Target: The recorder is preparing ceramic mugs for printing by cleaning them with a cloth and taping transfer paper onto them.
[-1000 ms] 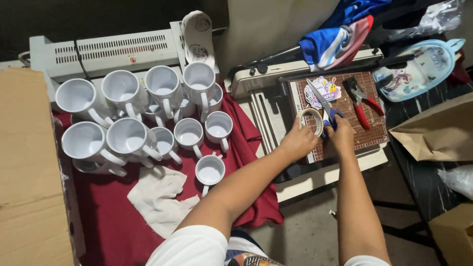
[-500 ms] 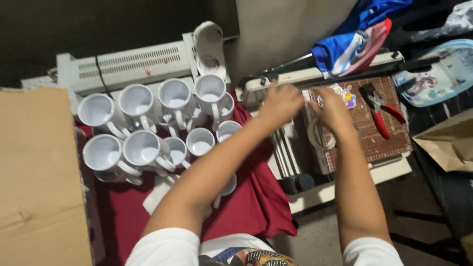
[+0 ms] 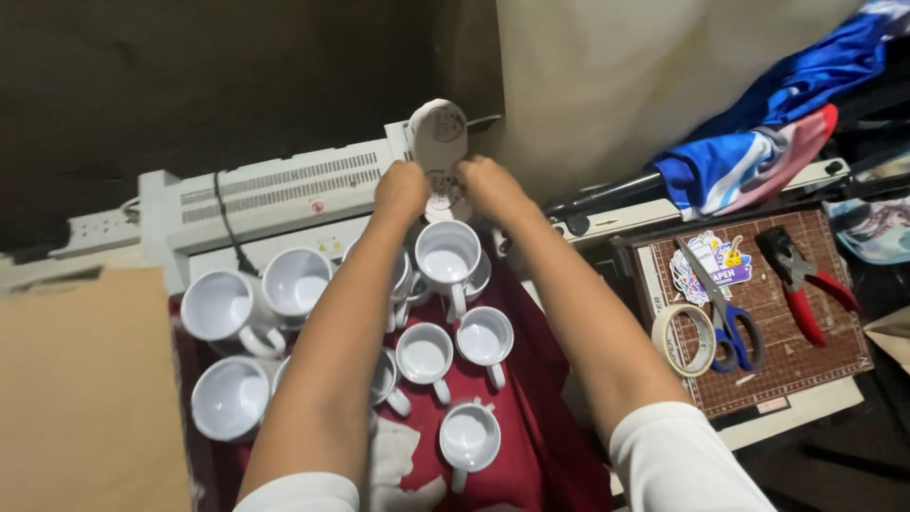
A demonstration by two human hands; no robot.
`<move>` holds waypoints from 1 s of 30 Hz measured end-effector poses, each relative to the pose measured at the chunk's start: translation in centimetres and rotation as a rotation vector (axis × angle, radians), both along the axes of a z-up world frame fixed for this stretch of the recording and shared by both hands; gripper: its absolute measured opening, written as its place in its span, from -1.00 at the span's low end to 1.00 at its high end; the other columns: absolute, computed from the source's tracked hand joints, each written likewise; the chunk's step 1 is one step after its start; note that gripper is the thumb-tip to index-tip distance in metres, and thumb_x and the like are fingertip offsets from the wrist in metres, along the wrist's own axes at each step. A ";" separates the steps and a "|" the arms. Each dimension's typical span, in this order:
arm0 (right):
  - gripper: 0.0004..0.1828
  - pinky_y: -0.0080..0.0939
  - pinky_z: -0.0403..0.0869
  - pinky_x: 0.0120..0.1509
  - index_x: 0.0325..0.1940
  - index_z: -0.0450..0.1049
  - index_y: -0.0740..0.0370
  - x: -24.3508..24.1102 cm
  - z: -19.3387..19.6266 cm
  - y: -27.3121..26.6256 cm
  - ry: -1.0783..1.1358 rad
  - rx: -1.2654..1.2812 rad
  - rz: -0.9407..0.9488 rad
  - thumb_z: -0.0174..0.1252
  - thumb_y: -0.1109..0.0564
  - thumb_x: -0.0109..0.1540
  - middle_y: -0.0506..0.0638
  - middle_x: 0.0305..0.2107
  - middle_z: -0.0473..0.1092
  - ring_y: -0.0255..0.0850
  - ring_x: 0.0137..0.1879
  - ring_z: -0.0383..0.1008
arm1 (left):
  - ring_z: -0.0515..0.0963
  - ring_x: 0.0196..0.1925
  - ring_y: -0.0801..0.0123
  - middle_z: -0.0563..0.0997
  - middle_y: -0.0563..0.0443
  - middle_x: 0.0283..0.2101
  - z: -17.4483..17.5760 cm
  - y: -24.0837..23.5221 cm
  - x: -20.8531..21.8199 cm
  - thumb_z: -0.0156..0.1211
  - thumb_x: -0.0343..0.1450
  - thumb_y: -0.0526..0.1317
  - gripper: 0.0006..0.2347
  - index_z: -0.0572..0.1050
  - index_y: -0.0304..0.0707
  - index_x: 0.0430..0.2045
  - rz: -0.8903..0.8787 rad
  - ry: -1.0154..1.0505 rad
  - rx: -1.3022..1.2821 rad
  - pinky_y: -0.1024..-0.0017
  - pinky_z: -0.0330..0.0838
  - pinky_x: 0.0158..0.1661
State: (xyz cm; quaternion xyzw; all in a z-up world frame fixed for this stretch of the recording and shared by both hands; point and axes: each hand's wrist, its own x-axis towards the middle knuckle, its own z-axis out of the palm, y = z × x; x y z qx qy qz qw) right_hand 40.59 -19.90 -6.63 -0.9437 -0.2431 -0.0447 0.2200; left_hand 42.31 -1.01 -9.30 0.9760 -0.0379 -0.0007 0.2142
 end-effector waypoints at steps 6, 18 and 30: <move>-0.58 0.06 0.50 0.10 -0.07 0.56 0.32 1.7 -3.9 1.0 0.128 0.001 0.039 0.42 0.17 0.02 0.30 -0.08 0.46 0.19 0.03 0.51 | 0.62 0.02 -0.13 0.63 -0.34 -0.07 -0.2 0.0 1.8 0.23 0.35 -0.34 -0.83 0.63 -0.37 -0.22 0.130 0.293 0.012 0.10 0.53 -0.02; -0.36 0.02 0.47 0.12 -0.06 0.56 0.30 -0.3 -0.4 1.3 0.195 0.039 0.063 0.57 0.02 -0.14 0.23 -0.08 0.46 0.15 0.05 0.49 | 0.63 0.01 -0.13 0.64 -0.36 -0.08 -0.3 -0.7 2.3 0.26 0.28 -0.47 -0.75 0.62 -0.39 -0.18 0.088 0.189 -0.064 0.15 0.52 0.00; -0.82 0.07 0.50 0.04 -0.18 0.60 0.26 -0.2 -2.1 1.0 0.175 0.091 0.008 0.23 0.20 0.14 0.20 -0.20 0.52 0.15 -0.04 0.54 | 0.75 -0.31 0.03 0.71 -0.33 -0.13 2.9 0.6 0.7 0.12 0.35 -0.44 -0.56 0.42 -0.25 0.18 0.324 0.420 -0.511 0.27 0.59 -0.36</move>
